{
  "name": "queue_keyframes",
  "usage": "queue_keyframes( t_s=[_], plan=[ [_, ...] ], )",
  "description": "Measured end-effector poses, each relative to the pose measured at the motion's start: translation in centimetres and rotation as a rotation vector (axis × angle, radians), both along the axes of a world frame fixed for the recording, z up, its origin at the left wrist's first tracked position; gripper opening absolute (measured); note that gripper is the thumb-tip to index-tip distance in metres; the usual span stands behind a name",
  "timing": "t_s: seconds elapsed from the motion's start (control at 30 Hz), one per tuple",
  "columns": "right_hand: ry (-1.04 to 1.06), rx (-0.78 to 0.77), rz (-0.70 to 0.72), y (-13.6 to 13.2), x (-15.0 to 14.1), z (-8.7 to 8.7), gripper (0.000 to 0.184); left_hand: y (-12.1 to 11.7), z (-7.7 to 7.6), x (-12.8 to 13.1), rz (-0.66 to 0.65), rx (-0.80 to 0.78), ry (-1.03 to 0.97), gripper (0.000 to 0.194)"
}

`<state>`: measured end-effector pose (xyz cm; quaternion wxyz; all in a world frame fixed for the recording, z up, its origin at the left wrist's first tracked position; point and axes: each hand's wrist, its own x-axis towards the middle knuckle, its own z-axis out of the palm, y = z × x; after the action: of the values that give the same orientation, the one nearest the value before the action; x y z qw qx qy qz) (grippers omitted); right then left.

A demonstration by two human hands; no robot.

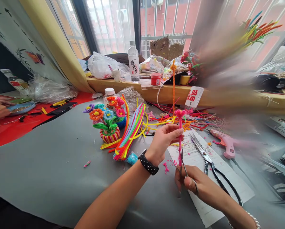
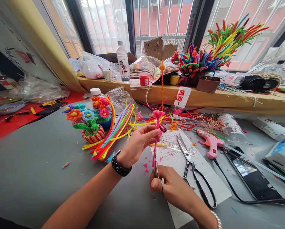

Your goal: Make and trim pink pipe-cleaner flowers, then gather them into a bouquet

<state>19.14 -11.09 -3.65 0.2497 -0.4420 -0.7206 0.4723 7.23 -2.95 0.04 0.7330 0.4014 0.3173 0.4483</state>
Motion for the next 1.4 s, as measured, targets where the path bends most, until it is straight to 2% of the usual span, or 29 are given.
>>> queue_keyframes(
  t_s=[0.3,0.57,0.8,1.2,1.4],
  plan=[
    [0.011,-0.044,-0.024,0.0,0.0,-0.2,0.068,-0.3,-0.2,0.3,-0.022,-0.012,0.023,0.021],
    [0.058,-0.053,-0.076,0.3,0.2,-0.8,0.066,-0.2,0.1,0.1,0.053,-0.006,0.007,0.018],
    [0.043,-0.035,-0.089,0.3,0.4,-1.3,0.065,-0.1,0.2,0.1,0.044,-0.008,0.007,0.018],
    [0.026,-0.108,-0.161,0.3,0.0,-0.9,0.065,-0.1,0.2,0.0,0.070,0.001,-0.019,0.017],
    [0.031,-0.105,-0.126,0.5,0.4,-1.0,0.066,0.0,0.3,-0.2,0.066,-0.009,-0.074,0.016]
  ],
)
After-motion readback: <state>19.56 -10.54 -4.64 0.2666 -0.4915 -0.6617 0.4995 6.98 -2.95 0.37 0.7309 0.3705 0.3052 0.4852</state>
